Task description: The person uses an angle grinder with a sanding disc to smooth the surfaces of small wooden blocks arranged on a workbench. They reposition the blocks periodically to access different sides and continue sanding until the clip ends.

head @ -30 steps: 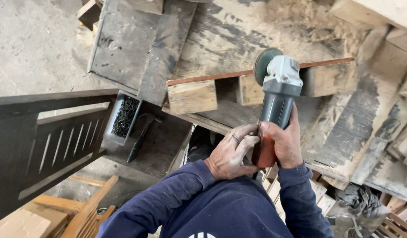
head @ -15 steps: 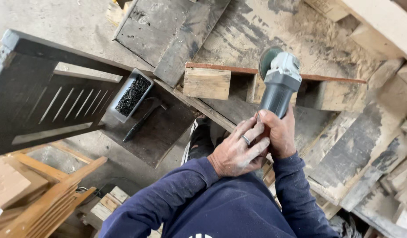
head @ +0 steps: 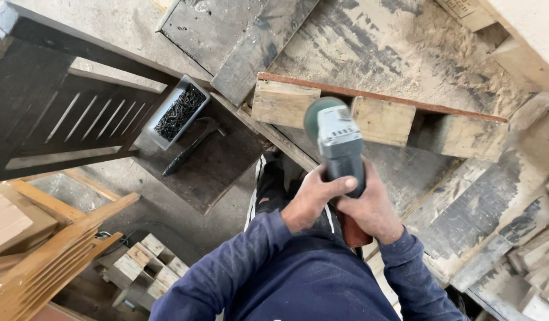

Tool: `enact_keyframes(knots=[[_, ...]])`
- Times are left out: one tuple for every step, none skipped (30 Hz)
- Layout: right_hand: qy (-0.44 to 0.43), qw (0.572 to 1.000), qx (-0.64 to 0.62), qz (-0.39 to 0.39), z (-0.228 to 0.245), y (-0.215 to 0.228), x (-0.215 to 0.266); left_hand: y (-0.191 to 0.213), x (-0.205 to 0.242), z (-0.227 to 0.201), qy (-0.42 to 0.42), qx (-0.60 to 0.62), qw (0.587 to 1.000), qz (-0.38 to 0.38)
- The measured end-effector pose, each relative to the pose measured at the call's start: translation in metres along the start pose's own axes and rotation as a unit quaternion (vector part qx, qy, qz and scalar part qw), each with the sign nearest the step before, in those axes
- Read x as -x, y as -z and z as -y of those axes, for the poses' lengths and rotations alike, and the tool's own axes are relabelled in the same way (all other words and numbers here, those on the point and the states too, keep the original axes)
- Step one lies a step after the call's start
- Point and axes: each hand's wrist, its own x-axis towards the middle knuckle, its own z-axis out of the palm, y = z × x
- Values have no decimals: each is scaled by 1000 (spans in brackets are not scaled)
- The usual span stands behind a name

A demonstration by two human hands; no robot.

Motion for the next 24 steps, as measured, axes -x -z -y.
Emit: enact_keyframes(knots=[[-13,1000,1,6,3,-6,0,-2,-1,-1,10,26,999,18],[-26,1000,2,12,6,-13,1,-2,0,-3,13,36,999,-12],[-33,999,3,16,9,-17,-5,-3,-4,-8,11,42,998,-38],[-46,999,12,21,13,-19,-10,-2,-7,-13,9,48,997,-63],[-63,997,20,29,17,-21,-12,0,-7,-17,14,60,996,-64],[-80,996,28,37,20,-24,-15,3,-8,-20,18,72,995,-64],[-94,994,11,52,23,-25,-14,5,-5,-22,25,85,994,-68],[-108,992,-6,66,26,-26,-13,9,-3,-23,31,93,993,-68],[-120,989,-23,78,28,-27,-14,12,-3,-26,36,100,992,-65],[-117,989,-35,85,31,-28,-14,14,-3,-28,40,107,991,-63],[-112,988,-49,91,34,-30,-15,17,-3,-31,40,110,991,-68],[-107,988,-63,97,36,-32,-16,20,-3,-34,41,114,990,-73],[-108,987,-60,100,38,-35,-17,22,-3,-37,42,118,989,-77],[-109,987,-58,102,40,-39,-19,24,-3,-40,40,114,990,-72],[-111,987,-55,106,42,-41,-21,27,-2,-43,37,112,991,-68],[-106,986,-70,108,43,-44,-24,29,-2,-47,33,109,991,-64],[-103,985,-85,110,46,-47,-27,32,-2,-52,31,105,991,-70],[-100,984,-101,112,49,-50,-31,35,-4,-58,29,101,991,-77],[-89,984,-101,113,52,-52,-38,37,-10,-65,24,95,992,-82],[-79,985,-102,114,55,-53,-45,39,-14,-73,27,100,991,-90],[-67,986,-102,116,59,-54,-53,40,-18,-82,30,105,989,-98],[-73,982,-124,123,64,-53,-60,41,-22,-90,32,110,988,-106],[-80,978,-146,130,69,-51,-66,40,-25,-97,43,121,985,-111],[-87,972,-168,137,75,-50,-69,38,-27,-103,53,133,983,-116]])
